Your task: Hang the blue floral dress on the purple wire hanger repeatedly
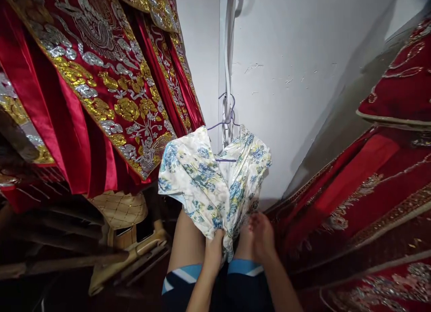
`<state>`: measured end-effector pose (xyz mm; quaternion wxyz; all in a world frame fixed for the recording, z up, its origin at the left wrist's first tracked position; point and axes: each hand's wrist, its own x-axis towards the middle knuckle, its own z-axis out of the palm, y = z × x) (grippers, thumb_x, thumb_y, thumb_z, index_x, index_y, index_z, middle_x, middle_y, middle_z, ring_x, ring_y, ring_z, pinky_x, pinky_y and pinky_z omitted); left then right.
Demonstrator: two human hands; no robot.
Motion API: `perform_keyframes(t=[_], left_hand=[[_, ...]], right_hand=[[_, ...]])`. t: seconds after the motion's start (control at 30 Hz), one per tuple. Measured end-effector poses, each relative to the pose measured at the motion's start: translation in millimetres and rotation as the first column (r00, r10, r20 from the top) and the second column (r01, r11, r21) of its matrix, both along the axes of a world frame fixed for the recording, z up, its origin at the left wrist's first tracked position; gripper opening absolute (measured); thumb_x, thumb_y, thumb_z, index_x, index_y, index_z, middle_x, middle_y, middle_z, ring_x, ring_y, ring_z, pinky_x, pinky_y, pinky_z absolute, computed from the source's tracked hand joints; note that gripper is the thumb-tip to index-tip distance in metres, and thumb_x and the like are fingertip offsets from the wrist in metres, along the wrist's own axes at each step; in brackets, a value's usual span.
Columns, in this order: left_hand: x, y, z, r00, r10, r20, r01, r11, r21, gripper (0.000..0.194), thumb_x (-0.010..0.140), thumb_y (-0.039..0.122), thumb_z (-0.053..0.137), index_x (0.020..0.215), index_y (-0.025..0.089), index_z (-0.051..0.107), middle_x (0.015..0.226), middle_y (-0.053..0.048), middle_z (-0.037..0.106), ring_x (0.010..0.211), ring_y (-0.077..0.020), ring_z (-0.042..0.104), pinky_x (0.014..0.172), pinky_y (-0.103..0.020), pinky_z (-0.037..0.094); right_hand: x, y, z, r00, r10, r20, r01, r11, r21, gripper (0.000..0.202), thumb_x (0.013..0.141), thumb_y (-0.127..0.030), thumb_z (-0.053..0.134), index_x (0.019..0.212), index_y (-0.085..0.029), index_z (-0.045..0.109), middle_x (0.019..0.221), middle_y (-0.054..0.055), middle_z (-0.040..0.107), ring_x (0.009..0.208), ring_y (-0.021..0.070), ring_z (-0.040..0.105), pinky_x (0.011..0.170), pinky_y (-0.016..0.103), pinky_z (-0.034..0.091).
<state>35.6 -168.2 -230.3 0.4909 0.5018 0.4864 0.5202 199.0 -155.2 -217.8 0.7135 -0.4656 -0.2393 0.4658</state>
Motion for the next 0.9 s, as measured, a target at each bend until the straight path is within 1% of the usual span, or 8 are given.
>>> perform_keyframes(t=[0.1,0.23,0.4,0.53,0.63,0.7,0.77,0.9], left_hand=[[7.3,-4.4,2.9,0.998,0.013,0.065,-0.006,0.995,-0.100,0.016,0.075,0.035,0.061,0.082,0.021,0.064,0.090,-0.009,0.069,0.100,-0.0282,0.065,0.097,-0.041,0.050],[8.8,-11.6,9.5,0.997,-0.063,0.038,0.067,0.989,-0.130,0.020,0.073,0.040,0.063,0.077,0.021,0.064,0.087,-0.009,0.068,0.104,-0.0289,0.063,0.107,-0.042,0.043],[0.2,-13.1,2.5,0.998,-0.059,-0.010,0.057,0.986,-0.154,0.021,0.073,0.041,0.063,0.077,0.021,0.063,0.086,-0.009,0.067,0.099,-0.0277,0.064,0.101,-0.039,0.046],[-16.4,-3.8,-12.6,0.981,0.190,-0.043,-0.192,0.980,-0.046,0.024,0.074,0.040,0.063,0.090,0.022,0.061,0.090,-0.007,0.065,0.102,-0.0284,0.062,0.095,-0.038,0.047],[-31.2,-2.6,-14.7,0.898,0.440,0.027,-0.440,0.890,0.121,0.027,0.081,0.039,0.063,0.100,0.024,0.052,0.092,-0.003,0.056,0.092,-0.0222,0.058,0.086,-0.032,0.047],[-35.8,-5.5,-5.3,0.858,0.513,0.009,-0.501,0.834,0.232,0.026,0.084,0.038,0.064,0.101,0.024,0.050,0.093,-0.002,0.050,0.088,-0.0195,0.054,0.083,-0.030,0.045],[-32.6,-7.6,12.9,0.876,0.476,-0.078,-0.419,0.831,0.365,0.021,0.087,0.035,0.065,0.099,0.024,0.052,0.094,-0.003,0.049,0.092,-0.0204,0.053,0.086,-0.031,0.044],[-6.7,2.1,55.3,0.940,0.223,-0.259,-0.066,0.862,0.503,0.018,0.089,0.028,0.063,0.106,0.023,0.059,0.105,-0.009,0.059,0.103,-0.0250,0.057,0.091,-0.035,0.044]], right_hand=[[-29.0,4.5,21.1,0.955,0.276,0.112,-0.281,0.959,0.030,0.039,0.088,-0.056,0.051,0.063,-0.026,0.045,0.052,-0.004,0.039,0.043,0.0139,0.035,0.044,0.030,0.032],[-34.5,28.7,68.3,0.896,0.222,0.386,-0.248,0.969,0.019,0.032,0.088,-0.058,0.056,0.085,-0.026,0.050,0.057,-0.006,0.043,0.047,0.0148,0.035,0.047,0.029,0.026],[-39.3,35.8,71.5,0.807,0.273,0.523,-0.319,0.948,-0.003,0.043,0.090,-0.053,0.052,0.063,-0.025,0.033,0.056,-0.006,0.029,0.052,0.0128,0.027,0.050,0.028,0.021],[-40.7,23.3,64.1,0.887,0.167,0.431,-0.214,0.975,0.064,0.041,0.091,-0.041,0.049,0.058,-0.025,0.029,0.051,-0.005,0.030,0.050,0.0127,0.026,0.050,0.029,0.022],[-32.2,12.1,62.7,0.861,0.231,0.452,-0.271,0.962,0.025,0.041,0.090,-0.036,0.049,0.054,-0.025,0.031,0.047,-0.005,0.034,0.047,0.0121,0.029,0.049,0.029,0.023],[-26.9,5.3,63.0,0.841,0.267,0.471,-0.314,0.949,0.023,0.043,0.090,-0.036,0.049,0.053,-0.025,0.030,0.045,-0.005,0.033,0.046,0.0115,0.029,0.049,0.029,0.024],[-24.7,0.0,65.3,0.817,0.301,0.492,-0.360,0.933,0.027,0.044,0.090,-0.035,0.048,0.052,-0.024,0.030,0.045,-0.005,0.033,0.045,0.0112,0.029,0.049,0.029,0.026],[-26.8,-4.2,76.1,0.725,0.419,0.547,-0.462,0.884,-0.065,0.036,0.088,-0.030,0.050,0.054,-0.022,0.047,0.042,-0.004,0.042,0.044,0.0119,0.038,0.049,0.028,0.031]])
